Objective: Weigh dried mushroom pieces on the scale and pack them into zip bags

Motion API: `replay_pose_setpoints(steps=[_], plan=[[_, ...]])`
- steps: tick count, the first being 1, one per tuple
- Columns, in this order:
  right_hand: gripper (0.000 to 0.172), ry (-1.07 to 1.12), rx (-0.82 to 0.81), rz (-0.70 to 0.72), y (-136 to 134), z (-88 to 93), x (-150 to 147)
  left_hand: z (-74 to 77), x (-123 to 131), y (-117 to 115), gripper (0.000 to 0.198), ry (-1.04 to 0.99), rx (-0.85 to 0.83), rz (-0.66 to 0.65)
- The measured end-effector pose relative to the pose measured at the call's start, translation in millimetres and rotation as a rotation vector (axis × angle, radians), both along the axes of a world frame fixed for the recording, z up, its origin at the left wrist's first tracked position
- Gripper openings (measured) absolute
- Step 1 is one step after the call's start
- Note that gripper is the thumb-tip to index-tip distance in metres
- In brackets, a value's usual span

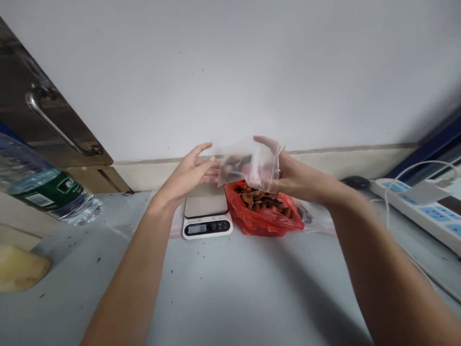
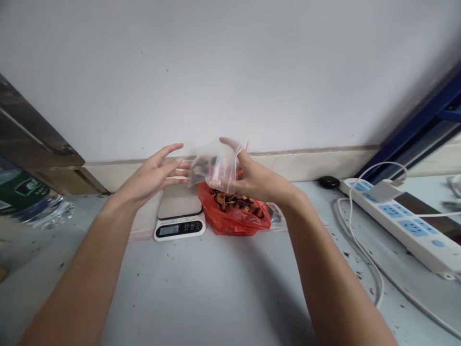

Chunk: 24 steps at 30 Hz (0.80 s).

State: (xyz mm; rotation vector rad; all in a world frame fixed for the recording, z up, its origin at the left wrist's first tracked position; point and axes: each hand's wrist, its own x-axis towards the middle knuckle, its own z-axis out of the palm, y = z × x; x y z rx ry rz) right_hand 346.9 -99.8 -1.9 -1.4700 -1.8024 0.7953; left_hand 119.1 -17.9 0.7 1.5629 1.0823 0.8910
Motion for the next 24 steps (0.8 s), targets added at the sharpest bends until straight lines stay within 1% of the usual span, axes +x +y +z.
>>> replay_pose_setpoints(steps=[2,4,5,8,11,13,15,18,19,20,23,24], plan=[[0.12,0.027,-0.014,0.015,-1,0.3,6,-2.5,1,2,0.053,-0.109,-0.053,0.013],[0.12,0.049,-0.006,0.042,-2,0.0,12,-5.0,2,4,0.049,-0.179,-0.084,0.03],[0.12,0.054,0.005,0.049,-2,-0.5,14,-6.2,2,5,0.047,-0.201,-0.11,0.011],[0.118,0.048,0.05,0.043,-1,-3.5,19,-7.9,2,9,0.037,-0.248,-0.179,-0.106],[0.112,0.005,0.107,0.008,2,-7.9,24,-6.0,3,9,0.022,-0.305,-0.226,-0.225],[0.11,-0.033,0.135,-0.022,4,-10.4,27,-4.1,6,7,0.014,-0.344,-0.242,-0.269],[0.11,-0.055,0.135,-0.037,6,-11.7,29,-2.8,10,5,0.01,-0.369,-0.22,-0.227],[0.111,-0.043,0.09,-0.011,5,-10.2,34,-2.1,16,4,0.015,-0.374,-0.141,-0.06],[0.105,-0.03,0.067,0.011,3,-8.7,36,-1.8,17,4,0.017,-0.368,-0.111,-0.015],[0.095,-0.022,0.041,0.037,2,-6.7,40,-1.4,18,5,0.019,-0.361,-0.076,0.017],[0.049,-0.076,-0.065,0.118,-6,0.3,54,0.3,18,7,0.027,-0.347,0.048,0.042],[0.041,-0.122,-0.114,0.131,-9,2.1,58,0.6,19,7,0.03,-0.341,0.087,0.036]])
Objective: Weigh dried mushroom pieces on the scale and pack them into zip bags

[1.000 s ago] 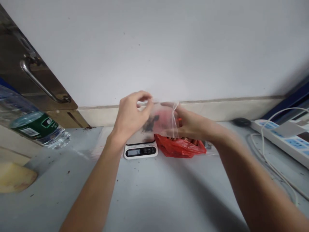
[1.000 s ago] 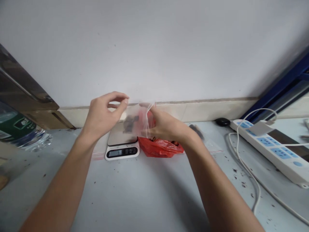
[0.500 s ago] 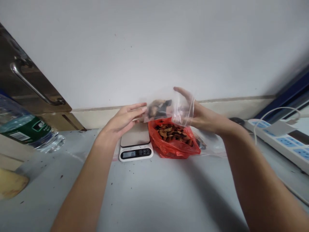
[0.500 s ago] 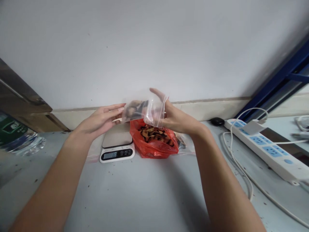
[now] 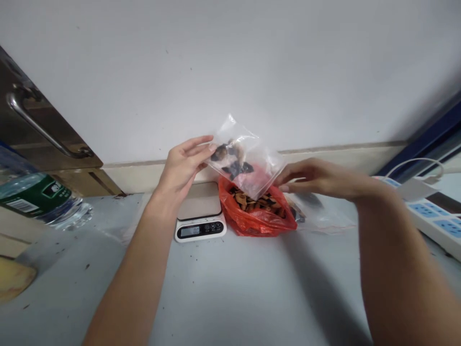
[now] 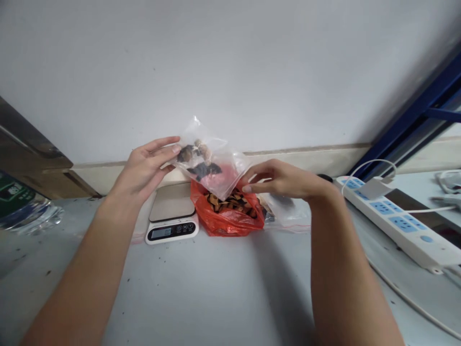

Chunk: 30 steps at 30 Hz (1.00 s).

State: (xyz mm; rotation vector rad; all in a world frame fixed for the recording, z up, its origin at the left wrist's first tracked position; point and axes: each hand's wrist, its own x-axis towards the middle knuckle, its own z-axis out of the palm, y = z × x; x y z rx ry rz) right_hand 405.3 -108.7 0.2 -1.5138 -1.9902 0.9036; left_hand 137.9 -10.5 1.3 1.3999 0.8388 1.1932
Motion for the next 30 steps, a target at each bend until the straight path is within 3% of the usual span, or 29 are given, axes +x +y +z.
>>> replay_pose_setpoints(steps=[4,8,13,19,21,24,27,30], plan=[[0.031,-0.215,-0.142,-0.134,-2,0.1,10,-2.5,6,1,0.031,0.013,0.123,0.018],[0.027,-0.306,-0.127,-0.318,9,-8.1,-3,-7.3,19,1,0.021,0.002,0.189,0.024],[0.025,-0.325,-0.113,-0.369,22,-16.6,-19,-7.2,34,-3,0.012,-0.147,0.217,0.036],[0.02,-0.264,-0.016,-0.377,21,-18.5,-12,-5.6,40,-5,0.01,-0.225,0.302,0.035],[0.033,-0.19,0.04,-0.346,18,-16.1,-9,-4.7,41,-5,0.01,-0.205,0.359,0.025],[0.052,-0.031,0.128,-0.187,12,-9.2,-13,-1.6,41,-7,0.01,-0.196,0.446,0.03],[0.036,0.087,0.18,-0.131,9,-2.8,-21,3.8,33,-6,0.013,-0.152,0.471,0.088],[0.033,0.205,0.237,-0.249,10,-1.2,-31,10.0,16,-3,0.028,-0.021,0.425,0.089]])
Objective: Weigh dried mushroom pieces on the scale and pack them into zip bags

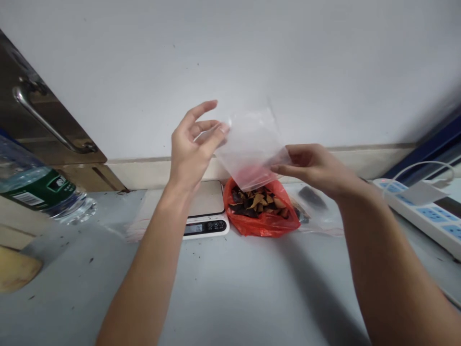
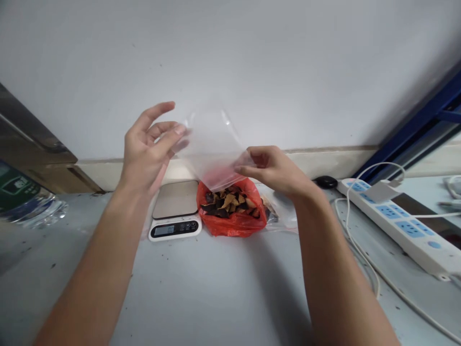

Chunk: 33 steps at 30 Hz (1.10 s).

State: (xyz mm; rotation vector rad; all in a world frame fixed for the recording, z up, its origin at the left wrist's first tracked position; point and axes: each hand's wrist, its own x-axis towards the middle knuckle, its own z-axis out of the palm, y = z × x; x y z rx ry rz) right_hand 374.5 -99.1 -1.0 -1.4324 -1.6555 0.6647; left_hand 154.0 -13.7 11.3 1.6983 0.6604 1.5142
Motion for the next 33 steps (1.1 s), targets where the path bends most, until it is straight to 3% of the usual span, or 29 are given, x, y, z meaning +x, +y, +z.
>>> replay_pose_setpoints(steps=[5,9,12,16,19,21,25,29,33], plan=[[0.035,0.172,0.03,-0.026,7,-6.6,-25,2.4,-32,6,0.012,0.189,-0.001,0.051],[0.049,0.347,-0.083,0.032,15,-17.2,-55,-2.9,-56,11,0.009,0.074,0.018,0.244],[0.039,0.382,-0.082,0.074,26,-23.1,-81,-4.8,-87,15,0.011,0.116,-0.027,0.372],[0.022,0.323,0.189,-0.025,43,-21.4,-127,-3.1,-145,20,0.01,0.314,-0.222,0.613],[0.019,-0.002,0.505,0.051,51,-20.1,-172,-6.1,-188,23,0.013,0.459,-0.454,0.719],[0.024,-0.337,0.563,0.162,51,-24.1,-203,-13.1,-210,24,0.023,0.59,-0.654,0.686],[0.03,-0.903,0.268,0.387,45,-45.0,-248,-34.8,-231,26,0.037,0.717,-0.881,0.517],[0.031,-1.052,0.065,0.527,39,-66.8,-260,-50.0,-229,29,0.034,0.834,-0.917,0.295],[0.034,-1.038,0.048,0.533,35,-74.5,-256,-47.3,-217,34,0.024,0.963,-0.716,0.179]])
